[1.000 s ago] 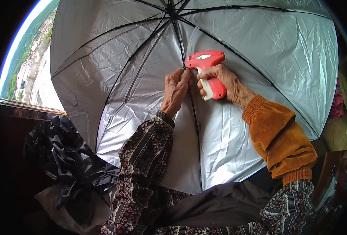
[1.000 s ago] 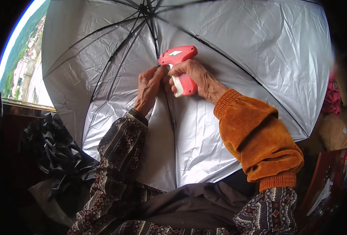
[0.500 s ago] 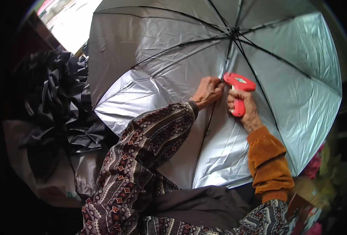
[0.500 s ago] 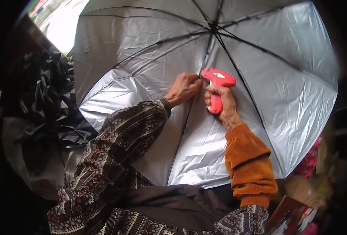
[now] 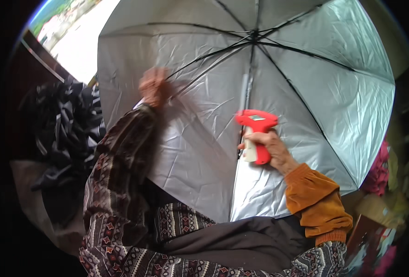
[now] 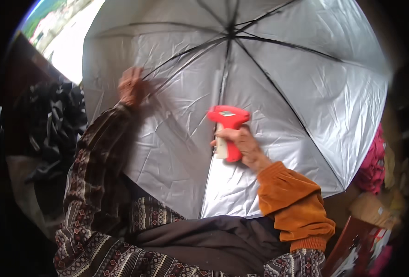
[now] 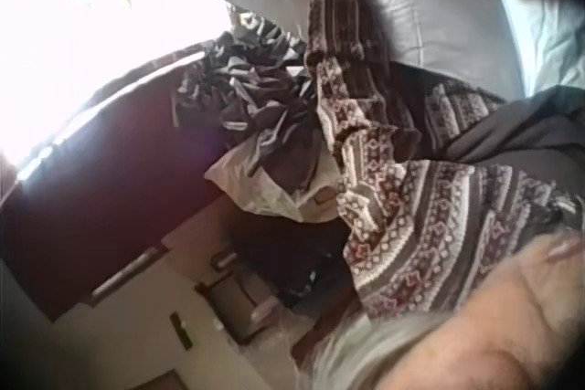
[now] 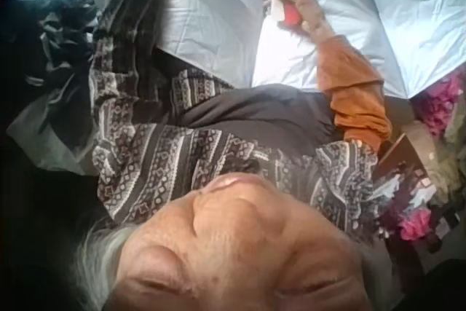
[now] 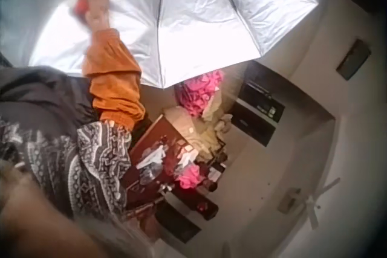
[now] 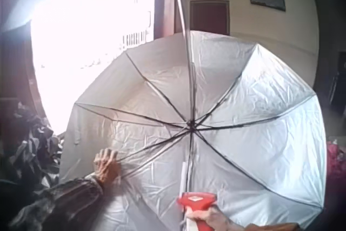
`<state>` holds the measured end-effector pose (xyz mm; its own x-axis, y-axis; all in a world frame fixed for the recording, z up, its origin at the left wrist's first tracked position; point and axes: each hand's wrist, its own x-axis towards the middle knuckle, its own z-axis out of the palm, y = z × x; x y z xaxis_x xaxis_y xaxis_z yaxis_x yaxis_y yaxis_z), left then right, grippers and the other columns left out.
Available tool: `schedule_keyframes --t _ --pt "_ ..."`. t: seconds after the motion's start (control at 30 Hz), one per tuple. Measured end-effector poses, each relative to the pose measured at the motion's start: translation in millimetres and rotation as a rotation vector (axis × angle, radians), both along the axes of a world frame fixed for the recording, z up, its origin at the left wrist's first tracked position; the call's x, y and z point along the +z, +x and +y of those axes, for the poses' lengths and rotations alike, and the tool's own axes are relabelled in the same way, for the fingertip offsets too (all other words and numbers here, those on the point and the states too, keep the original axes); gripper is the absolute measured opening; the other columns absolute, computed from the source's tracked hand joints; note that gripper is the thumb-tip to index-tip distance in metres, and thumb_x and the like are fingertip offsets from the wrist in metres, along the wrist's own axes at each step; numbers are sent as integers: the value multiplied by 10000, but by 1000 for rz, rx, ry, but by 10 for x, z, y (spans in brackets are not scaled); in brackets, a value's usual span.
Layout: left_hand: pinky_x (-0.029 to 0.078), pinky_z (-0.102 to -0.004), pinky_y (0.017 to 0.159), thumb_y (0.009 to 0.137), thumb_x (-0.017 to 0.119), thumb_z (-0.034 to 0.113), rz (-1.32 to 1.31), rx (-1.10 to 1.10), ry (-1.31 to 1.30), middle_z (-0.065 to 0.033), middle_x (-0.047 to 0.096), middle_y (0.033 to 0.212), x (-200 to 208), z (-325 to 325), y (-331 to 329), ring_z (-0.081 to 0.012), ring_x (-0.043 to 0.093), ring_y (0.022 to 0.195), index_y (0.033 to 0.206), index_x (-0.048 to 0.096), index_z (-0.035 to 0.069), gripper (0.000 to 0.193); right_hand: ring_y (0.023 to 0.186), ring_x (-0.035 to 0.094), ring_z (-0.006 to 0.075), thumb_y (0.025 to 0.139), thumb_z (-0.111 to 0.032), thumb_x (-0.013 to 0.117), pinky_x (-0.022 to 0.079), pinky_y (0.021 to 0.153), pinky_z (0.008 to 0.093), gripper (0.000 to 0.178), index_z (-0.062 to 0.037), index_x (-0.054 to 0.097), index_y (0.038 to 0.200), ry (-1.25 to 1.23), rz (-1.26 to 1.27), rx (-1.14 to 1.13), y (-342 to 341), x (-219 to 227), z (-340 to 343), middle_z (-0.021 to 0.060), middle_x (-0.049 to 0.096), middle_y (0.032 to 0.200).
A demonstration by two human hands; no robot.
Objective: The person is using a hot glue gun to attach the umbrella frame to the fabric.
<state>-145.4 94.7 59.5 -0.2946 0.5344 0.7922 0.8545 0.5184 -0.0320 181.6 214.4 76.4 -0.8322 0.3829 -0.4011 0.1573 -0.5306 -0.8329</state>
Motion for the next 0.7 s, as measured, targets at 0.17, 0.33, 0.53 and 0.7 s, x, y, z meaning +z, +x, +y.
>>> schedule_keyframes --t 0.17,0.33,0.53,0.7 --pt "445 -435 775 803 567 339 -323 274 -359 -183 605 894 -270 -561 -537 -340 579 903 868 607 38 311 652 625 251 743 -100 613 566 568 408 324 23 521 1028 -34 19 -148 -206 167 -89 119 599 807" --pt "448 -404 596 791 585 378 -529 -70 -165 -116 578 685 -179 -4 525 -314 551 641 778 578 60 318 656 598 200 717 -175 640 531 619 347 291 16 566 924 174 -6 -398 75 399 614 79 586 774" --pt "414 -344 484 784 531 144 -1318 -539 -40 -77 546 584 -747 75 1562 -231 548 541 686 544 17 161 650 569 122 693 -157 637 469 598 258 200 -29 596 841 530 -169 -419 663 522 856 23 568 734" --pt "432 -297 484 791 506 134 -1313 -390 -203 -42 561 583 -308 14 2017 -178 547 524 696 566 -24 194 647 537 126 712 -202 643 458 596 265 228 -27 589 848 857 27 -281 959 588 812 29 550 741"
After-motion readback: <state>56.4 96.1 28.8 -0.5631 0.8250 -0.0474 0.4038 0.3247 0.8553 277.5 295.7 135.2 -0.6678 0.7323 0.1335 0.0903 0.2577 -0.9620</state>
